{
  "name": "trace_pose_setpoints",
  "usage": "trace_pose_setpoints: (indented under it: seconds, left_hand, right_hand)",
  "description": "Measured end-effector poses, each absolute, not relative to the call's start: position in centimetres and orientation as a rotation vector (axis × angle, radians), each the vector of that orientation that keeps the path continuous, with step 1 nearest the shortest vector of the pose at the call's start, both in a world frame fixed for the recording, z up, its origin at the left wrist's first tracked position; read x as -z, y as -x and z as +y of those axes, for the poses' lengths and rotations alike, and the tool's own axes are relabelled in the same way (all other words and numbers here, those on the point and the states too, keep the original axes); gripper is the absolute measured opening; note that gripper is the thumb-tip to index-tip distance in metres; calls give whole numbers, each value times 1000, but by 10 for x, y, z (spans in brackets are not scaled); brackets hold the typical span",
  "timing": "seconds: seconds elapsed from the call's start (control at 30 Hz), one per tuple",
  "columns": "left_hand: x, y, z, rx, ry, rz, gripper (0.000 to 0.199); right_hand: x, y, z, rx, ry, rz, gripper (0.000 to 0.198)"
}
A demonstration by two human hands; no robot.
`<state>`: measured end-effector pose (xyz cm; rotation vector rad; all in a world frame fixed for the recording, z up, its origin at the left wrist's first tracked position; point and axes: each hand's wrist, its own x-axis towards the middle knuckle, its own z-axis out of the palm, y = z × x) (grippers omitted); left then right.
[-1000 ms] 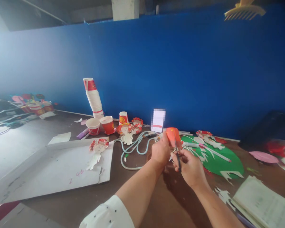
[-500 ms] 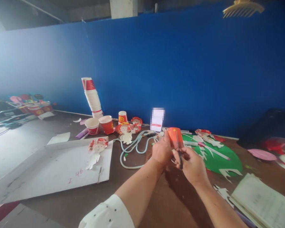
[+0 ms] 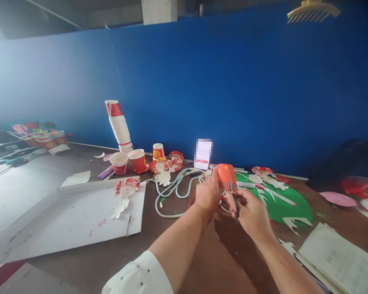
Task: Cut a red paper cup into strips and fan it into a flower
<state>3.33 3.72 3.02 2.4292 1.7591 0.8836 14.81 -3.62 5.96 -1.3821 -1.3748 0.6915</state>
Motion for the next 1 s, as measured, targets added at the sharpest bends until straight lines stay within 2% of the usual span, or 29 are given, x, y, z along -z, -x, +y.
trace_pose_setpoints:
  seconds: [0.17,0.47,0.73,1.0]
  left_hand:
    - [-29,-32,39,-821,-2447,1788,60]
    - [-40,-26,41,-753,-2305,1841,70]
    - [-41,-21,44,-856,-2105,1892,74]
    - [-43,-22,43,-837,-2098,1870,75]
  right_hand:
    - [-61,-150,-34,-822,1376,-1304,31]
    - [-47,-147,-30,-878,1371,-1403,28]
    - [-37,-140,-37,-716,1433,-1638,16]
    - [-38,-139,-37,-624,1463,-1643,16]
